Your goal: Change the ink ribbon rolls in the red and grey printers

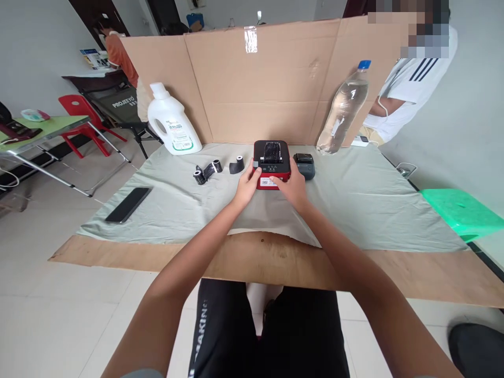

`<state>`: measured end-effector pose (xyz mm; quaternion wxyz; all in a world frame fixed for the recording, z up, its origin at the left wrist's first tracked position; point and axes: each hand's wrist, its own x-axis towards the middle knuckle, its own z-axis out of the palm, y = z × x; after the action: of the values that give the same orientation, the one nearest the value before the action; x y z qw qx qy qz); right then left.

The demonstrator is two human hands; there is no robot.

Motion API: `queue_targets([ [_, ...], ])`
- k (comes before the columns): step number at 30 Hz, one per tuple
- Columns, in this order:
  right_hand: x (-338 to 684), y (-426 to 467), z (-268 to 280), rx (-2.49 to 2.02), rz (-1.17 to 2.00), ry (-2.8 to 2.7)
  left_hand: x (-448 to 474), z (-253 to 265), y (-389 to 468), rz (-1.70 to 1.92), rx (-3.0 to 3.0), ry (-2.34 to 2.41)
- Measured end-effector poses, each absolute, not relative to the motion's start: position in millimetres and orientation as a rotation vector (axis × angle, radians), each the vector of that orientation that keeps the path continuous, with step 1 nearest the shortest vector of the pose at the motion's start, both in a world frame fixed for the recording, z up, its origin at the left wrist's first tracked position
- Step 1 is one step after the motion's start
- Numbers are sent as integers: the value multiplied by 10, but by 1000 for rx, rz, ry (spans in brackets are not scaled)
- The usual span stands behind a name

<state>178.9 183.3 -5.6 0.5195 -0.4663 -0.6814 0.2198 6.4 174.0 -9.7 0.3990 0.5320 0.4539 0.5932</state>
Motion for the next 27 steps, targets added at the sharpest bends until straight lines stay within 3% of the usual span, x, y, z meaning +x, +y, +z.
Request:
queue_targets([
  [9,1852,839,-172,-1248,528,-1684,70,-248,619,1479,1349,1213],
  [18,2073,495,-481,-1240,220,-1698,125,-407,246,1405,1474,1366],
  [27,2103,440,-474,-1200,205,-1713,102,-430,178,1390,1507,1495],
])
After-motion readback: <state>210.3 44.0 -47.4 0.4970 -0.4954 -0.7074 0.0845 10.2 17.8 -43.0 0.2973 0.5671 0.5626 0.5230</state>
